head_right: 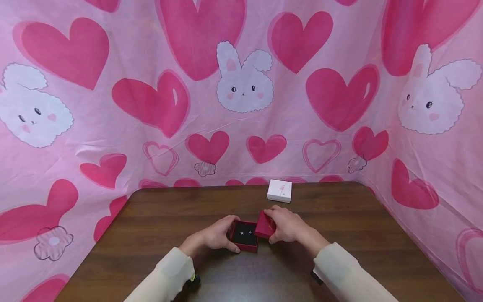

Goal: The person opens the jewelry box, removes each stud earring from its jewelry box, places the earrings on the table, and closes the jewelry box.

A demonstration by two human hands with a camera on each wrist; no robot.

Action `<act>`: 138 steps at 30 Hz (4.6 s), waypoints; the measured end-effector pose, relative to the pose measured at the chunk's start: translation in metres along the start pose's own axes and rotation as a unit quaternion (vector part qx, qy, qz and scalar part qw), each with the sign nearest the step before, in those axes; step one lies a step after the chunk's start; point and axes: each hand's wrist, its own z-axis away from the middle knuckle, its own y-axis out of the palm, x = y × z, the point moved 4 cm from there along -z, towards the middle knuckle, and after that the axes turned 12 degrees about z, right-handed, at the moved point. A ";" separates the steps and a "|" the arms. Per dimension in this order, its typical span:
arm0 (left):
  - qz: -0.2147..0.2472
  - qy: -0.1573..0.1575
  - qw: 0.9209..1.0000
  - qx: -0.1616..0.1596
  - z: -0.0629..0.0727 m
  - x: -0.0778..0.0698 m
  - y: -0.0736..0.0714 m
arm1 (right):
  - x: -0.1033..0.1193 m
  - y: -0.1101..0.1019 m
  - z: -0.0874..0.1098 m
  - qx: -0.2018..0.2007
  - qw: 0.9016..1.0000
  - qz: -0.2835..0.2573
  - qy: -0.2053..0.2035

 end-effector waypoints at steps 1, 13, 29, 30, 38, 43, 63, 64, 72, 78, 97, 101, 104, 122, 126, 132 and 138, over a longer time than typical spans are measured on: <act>0.000 0.000 1.000 0.000 0.000 0.000 0.000 | 0.000 0.000 0.000 -0.001 1.000 0.001 0.000; 0.000 0.006 1.000 0.001 -0.001 0.001 0.000 | -0.006 0.000 -0.002 -0.010 1.000 0.005 0.006; 0.010 0.002 1.000 -0.003 -0.001 0.002 0.001 | -0.016 -0.002 -0.005 -0.021 0.999 0.014 0.028; 0.010 0.001 1.000 -0.003 -0.001 0.003 0.001 | -0.016 -0.002 -0.005 -0.020 0.999 0.012 0.029; 0.014 -0.002 1.000 -0.002 -0.002 0.003 0.000 | -0.021 -0.005 -0.004 -0.019 0.999 0.011 0.027; 0.015 -0.003 1.000 -0.002 -0.002 0.003 0.000 | -0.025 -0.005 -0.004 -0.014 0.999 0.014 0.031; 0.008 -0.010 1.000 -0.001 0.000 0.003 0.000 | -0.048 -0.004 -0.001 -0.017 0.998 0.034 0.043; 0.008 -0.011 1.000 -0.001 0.000 0.003 0.000 | -0.050 -0.003 -0.001 -0.018 0.998 0.036 0.045; 0.013 -0.012 1.000 0.001 0.001 0.002 0.000 | -0.057 -0.002 0.000 -0.012 0.997 0.053 0.052; 0.010 -0.007 1.000 0.000 0.001 0.002 0.000 | -0.063 -0.001 0.002 -0.003 0.997 0.060 0.057; -0.002 -0.010 1.000 0.001 -0.002 0.004 0.000 | -0.082 0.004 0.004 0.003 0.995 0.061 0.077; -0.001 -0.010 1.000 0.002 -0.002 0.004 0.000 | -0.085 0.006 0.004 0.004 0.995 0.053 0.079; 0.001 -0.011 1.000 0.003 -0.002 0.005 0.000 | -0.086 0.007 0.005 0.004 0.996 0.046 0.081; 0.000 -0.011 1.000 0.002 -0.003 0.005 0.000 | -0.084 0.001 0.010 -0.011 0.994 0.055 0.089; -0.006 -0.011 1.000 0.001 -0.003 0.004 0.000 | -0.081 -0.002 0.011 -0.014 0.994 0.059 0.087; -0.008 -0.011 1.000 0.001 -0.002 0.004 0.000 | -0.075 -0.004 0.013 -0.024 0.995 0.063 0.076; -0.002 -0.014 1.000 0.001 -0.002 0.004 0.000 | -0.072 -0.003 0.010 -0.019 0.995 0.072 0.067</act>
